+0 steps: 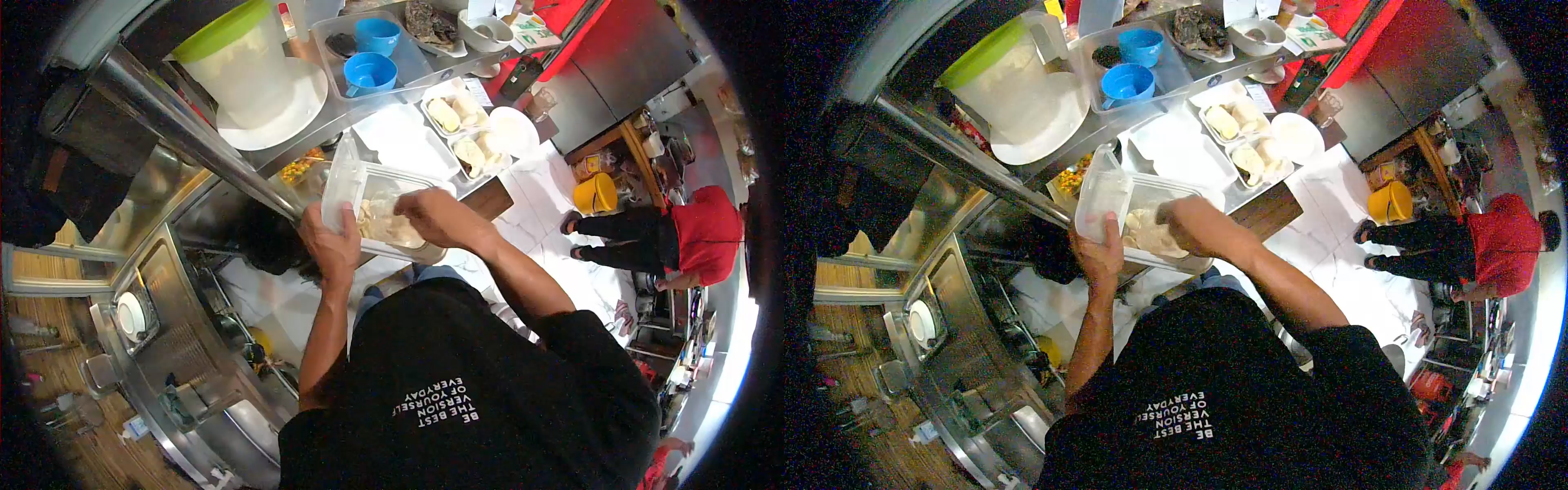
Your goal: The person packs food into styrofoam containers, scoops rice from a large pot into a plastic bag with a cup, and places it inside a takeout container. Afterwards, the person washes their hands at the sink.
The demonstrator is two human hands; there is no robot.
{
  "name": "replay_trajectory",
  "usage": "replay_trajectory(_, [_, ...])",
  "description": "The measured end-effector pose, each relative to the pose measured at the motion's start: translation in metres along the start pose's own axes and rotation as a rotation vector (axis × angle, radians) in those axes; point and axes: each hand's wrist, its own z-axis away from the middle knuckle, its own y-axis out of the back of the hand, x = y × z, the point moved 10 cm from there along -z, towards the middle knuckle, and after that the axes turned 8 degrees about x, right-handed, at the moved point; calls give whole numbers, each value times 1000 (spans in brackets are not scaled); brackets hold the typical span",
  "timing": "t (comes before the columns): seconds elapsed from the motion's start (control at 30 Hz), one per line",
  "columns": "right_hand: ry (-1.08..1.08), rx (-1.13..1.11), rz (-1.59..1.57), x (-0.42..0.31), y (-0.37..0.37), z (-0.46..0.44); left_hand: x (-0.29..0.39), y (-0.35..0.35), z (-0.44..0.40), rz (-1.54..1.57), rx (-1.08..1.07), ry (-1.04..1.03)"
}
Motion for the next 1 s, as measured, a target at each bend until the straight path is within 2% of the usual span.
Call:
replay_trajectory(0.03, [-44, 60, -33, 1, 14, 11, 0, 0, 0, 3, 4, -2])
replay_trajectory(0.13, [-163, 476, -154, 5, 66, 46, -5, -4, 2, -4, -28, 35])
replay_trajectory(0.17, [-51, 681, -1, -1, 83, 61, -8, -7, 2, -9, -47, 53])
replay_trajectory(0.23, [-241, 789, 244, 25, 79, 84, -11, -10, 4, -5, -49, 21])
replay_trajectory(0.33, [-559, 572, -321, 93, 5, 98, 0, -13, 5, 48, -142, -143])
replay_trajectory(0.37, [-701, 427, -554, 100, -27, 104, 8, -13, 7, 74, -185, -214])
replay_trajectory(0.47, [-621, 496, -555, 85, -40, 104, 58, 2, 12, 5, -402, -440])
replay_trajectory(0.57, [-550, 484, -531, 77, -43, 99, 68, 9, 35, -142, -583, -532])
replay_trajectory(0.6, [-521, 472, -516, 82, -46, 95, 66, 12, 43, -143, -625, -503])
replay_trajectory(0.67, [-428, 482, -565, 86, -46, 84, 56, 20, 52, -159, -595, -466])
replay_trajectory(0.77, [-537, 284, -604, 67, -35, 65, 56, 29, 57, -247, -528, -423])
replay_trajectory(0.8, [-549, 297, -443, 67, -27, 63, 53, 30, 59, -263, -506, -406])
replay_trajectory(0.9, [-363, 282, -558, 65, -24, 38, 53, 36, 63, -306, -399, -341])
replay_trajectory(1.0, [-303, 228, -508, 74, -35, 5, 54, 36, 72, -364, -273, -293])
